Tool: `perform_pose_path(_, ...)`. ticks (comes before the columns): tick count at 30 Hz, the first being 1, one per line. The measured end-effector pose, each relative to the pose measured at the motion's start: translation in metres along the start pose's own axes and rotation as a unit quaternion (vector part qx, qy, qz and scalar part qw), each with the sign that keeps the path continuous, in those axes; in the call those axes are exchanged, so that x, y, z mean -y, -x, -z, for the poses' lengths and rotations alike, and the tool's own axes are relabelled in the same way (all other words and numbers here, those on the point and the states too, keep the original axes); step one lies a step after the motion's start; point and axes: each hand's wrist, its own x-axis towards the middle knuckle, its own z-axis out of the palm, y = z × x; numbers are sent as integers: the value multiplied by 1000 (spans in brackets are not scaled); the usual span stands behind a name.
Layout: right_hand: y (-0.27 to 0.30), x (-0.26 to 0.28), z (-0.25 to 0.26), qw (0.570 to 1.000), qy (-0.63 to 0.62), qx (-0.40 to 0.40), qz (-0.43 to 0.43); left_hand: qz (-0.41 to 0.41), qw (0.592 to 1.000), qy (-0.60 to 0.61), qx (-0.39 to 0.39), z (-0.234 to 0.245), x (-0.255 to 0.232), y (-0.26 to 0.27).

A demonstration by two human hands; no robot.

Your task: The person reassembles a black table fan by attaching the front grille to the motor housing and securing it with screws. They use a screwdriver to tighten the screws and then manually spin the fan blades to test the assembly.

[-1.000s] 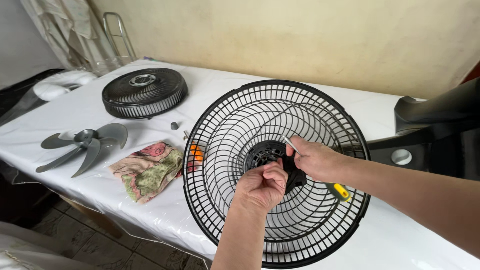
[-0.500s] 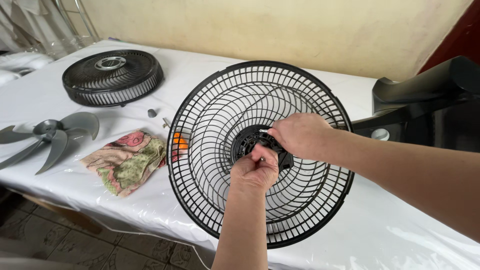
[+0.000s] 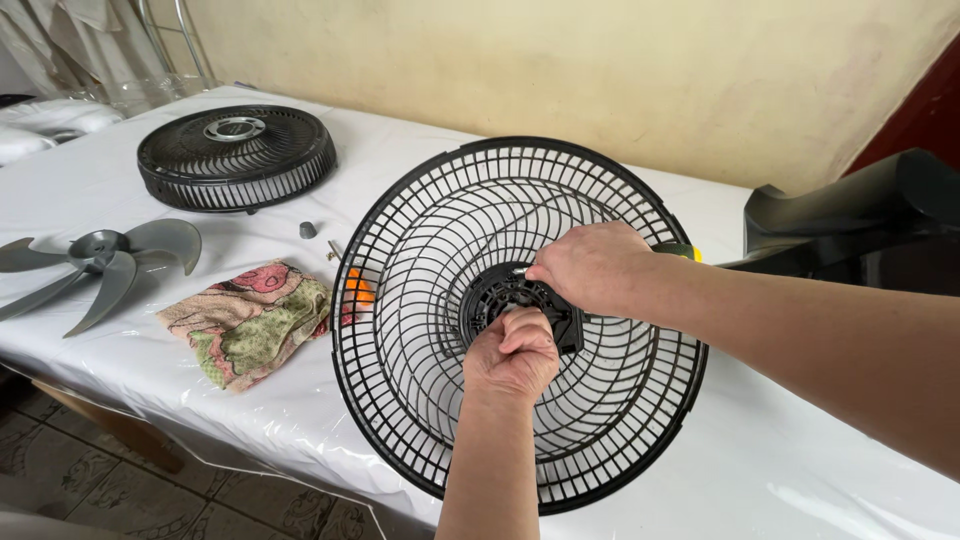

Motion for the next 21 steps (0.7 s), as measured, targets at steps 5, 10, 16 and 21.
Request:
perform_pose_path(5, -6, 7, 11, 999, 38, 26, -7, -46, 999, -10, -15, 1, 7, 4)
perform_pose_path(10, -4, 12, 7, 998, 30, 39, -28, -34, 999, 16, 24, 4, 8, 2)
perform_pose_path(16, -1, 17, 1, 999, 20, 29, -24, -42, 998, 32, 34, 5, 8, 3)
perform_pose_path(21, -8, 17, 0, 998, 10, 53, -36, -51, 997, 42, 36, 9, 2, -5)
